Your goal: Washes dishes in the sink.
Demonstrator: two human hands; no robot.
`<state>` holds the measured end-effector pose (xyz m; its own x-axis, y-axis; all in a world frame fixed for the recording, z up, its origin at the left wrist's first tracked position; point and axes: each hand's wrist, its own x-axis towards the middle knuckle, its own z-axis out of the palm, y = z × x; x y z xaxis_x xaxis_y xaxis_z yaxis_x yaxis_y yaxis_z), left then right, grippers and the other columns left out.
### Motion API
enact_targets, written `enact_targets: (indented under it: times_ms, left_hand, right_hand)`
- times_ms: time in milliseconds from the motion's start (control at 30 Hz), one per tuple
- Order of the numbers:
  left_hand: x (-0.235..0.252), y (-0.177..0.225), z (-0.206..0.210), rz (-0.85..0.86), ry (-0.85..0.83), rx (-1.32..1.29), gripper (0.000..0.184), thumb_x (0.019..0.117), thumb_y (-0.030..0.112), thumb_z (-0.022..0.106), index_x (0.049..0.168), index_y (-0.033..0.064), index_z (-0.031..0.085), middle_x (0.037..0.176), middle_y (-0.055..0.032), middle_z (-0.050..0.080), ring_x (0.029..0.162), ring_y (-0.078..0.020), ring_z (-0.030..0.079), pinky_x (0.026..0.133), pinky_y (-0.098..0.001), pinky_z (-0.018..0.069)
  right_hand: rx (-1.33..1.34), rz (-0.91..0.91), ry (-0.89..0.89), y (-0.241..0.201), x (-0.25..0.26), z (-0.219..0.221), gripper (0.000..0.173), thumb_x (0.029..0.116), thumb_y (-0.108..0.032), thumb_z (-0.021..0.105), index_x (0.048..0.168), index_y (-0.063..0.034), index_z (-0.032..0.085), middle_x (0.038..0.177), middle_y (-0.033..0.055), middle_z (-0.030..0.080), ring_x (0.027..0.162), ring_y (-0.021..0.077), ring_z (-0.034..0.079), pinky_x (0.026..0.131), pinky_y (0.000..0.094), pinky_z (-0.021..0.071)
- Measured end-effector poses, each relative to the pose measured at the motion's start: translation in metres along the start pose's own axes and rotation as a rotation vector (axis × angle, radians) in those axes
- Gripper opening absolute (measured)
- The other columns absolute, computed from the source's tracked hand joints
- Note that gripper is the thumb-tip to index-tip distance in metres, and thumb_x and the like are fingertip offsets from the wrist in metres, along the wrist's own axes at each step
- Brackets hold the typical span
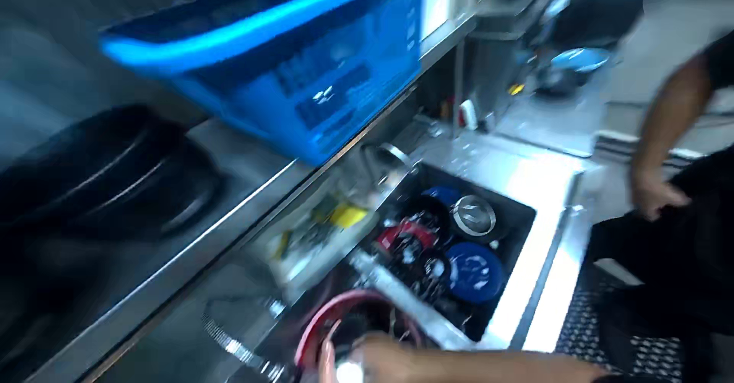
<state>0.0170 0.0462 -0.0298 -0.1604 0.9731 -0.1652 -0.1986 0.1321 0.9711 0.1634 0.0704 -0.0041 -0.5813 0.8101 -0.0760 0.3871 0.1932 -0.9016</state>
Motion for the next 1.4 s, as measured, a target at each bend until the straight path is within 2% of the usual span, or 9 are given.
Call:
enact_targets:
  times_ms: [67,200,333,533,667,867,1000,1167,1400]
  left_hand:
    - [-0.001,0.025,0.027,-0.086,0.093,-0.087,0.055,0.1115,0.047,0.021,0.126,0.0086,0.058,0.099,0.0011,0.074,0.090,-0.0069,0.071,0.080,-0.0306,0.0616]
    - [0.013,0.030,0.027,0.161,0.034,0.164,0.050,0.0986,0.017,0.046,0.142,-0.0058,0.051,0.140,-0.0162,0.059,0.127,-0.0195,0.058,0.107,-0.0374,0.0494]
    - [0.022,0.031,0.009,0.289,0.118,0.361,0.050,0.0870,0.005,0.052,0.136,-0.0055,0.059,0.143,-0.0173,0.059,0.132,-0.0195,0.056,0.111,-0.0358,0.0460]
    - [0.021,0.041,0.035,-0.118,0.548,-0.205,0.045,0.1060,0.008,0.050,0.150,0.0041,0.041,0.126,-0.0178,0.060,0.103,-0.0221,0.064,0.086,-0.0404,0.0564]
    - [-0.010,0.039,0.059,-0.366,0.395,-0.447,0.034,0.1120,0.026,0.031,0.120,0.0030,0.055,0.094,-0.0092,0.066,0.084,-0.0159,0.067,0.074,-0.0344,0.0588]
    - [-0.003,0.016,0.036,-0.420,-0.017,-0.421,0.025,0.1098,0.016,0.031,0.112,0.0094,0.055,0.071,-0.0044,0.063,0.051,-0.0095,0.058,0.043,-0.0236,0.0483]
    - [-0.001,0.013,0.024,-0.421,-0.020,-0.436,0.038,0.1110,0.021,0.022,0.117,0.0015,0.055,0.084,-0.0135,0.071,0.070,-0.0201,0.070,0.061,-0.0328,0.0605]
    - [-0.007,-0.035,0.041,-0.541,0.378,-0.554,0.040,0.1127,0.029,0.024,0.092,0.0103,0.053,0.062,-0.0021,0.056,0.048,-0.0102,0.052,0.044,-0.0255,0.0466]
    - [0.002,-0.069,0.060,-0.369,0.316,0.380,0.042,0.1056,0.037,0.056,0.119,-0.0018,0.065,0.094,-0.0154,0.070,0.084,-0.0244,0.069,0.080,-0.0462,0.0582]
  right_hand:
    - [0.229,-0.022,0.129,-0.012,0.009,-0.007,0.019,0.0906,-0.005,0.068,0.108,0.0021,0.073,0.111,0.0196,0.071,0.107,0.0315,0.068,0.099,0.0525,0.0538]
    - [-0.091,0.046,0.387,-0.007,0.030,-0.011,0.022,0.0951,-0.017,0.063,0.112,-0.0095,0.075,0.122,0.0121,0.068,0.124,0.0288,0.060,0.111,0.0486,0.0455]
    - [0.082,0.131,0.083,-0.015,0.025,-0.007,0.026,0.0971,-0.016,0.060,0.115,-0.0021,0.071,0.124,0.0182,0.066,0.124,0.0339,0.058,0.112,0.0516,0.0427]
    - [-0.037,-0.177,0.465,-0.007,-0.015,0.019,0.020,0.0967,-0.019,0.060,0.104,-0.0053,0.073,0.119,0.0147,0.068,0.122,0.0302,0.060,0.108,0.0459,0.0481]
    - [-0.153,-0.321,0.674,0.003,-0.008,0.025,0.031,0.1049,-0.029,0.048,0.113,-0.0100,0.070,0.141,0.0142,0.062,0.136,0.0305,0.054,0.112,0.0540,0.0423]
    - [0.132,0.119,0.028,-0.046,0.039,-0.068,0.039,0.1065,-0.030,0.046,0.139,-0.0144,0.061,0.128,0.0088,0.068,0.119,0.0212,0.064,0.104,0.0496,0.0503]
    - [0.693,0.476,0.075,-0.028,0.040,-0.054,0.040,0.1061,-0.038,0.050,0.139,-0.0171,0.060,0.110,0.0091,0.067,0.086,0.0177,0.065,0.069,0.0380,0.0548]
    - [0.886,0.570,0.413,0.002,0.013,0.007,0.039,0.1075,-0.027,0.050,0.138,-0.0028,0.053,0.115,0.0139,0.069,0.099,0.0211,0.070,0.085,0.0409,0.0597]
    - [0.587,0.418,0.480,0.072,-0.027,-0.014,0.059,0.0968,-0.035,0.064,0.143,-0.0017,0.050,0.115,0.0125,0.069,0.094,0.0204,0.070,0.081,0.0409,0.0612]
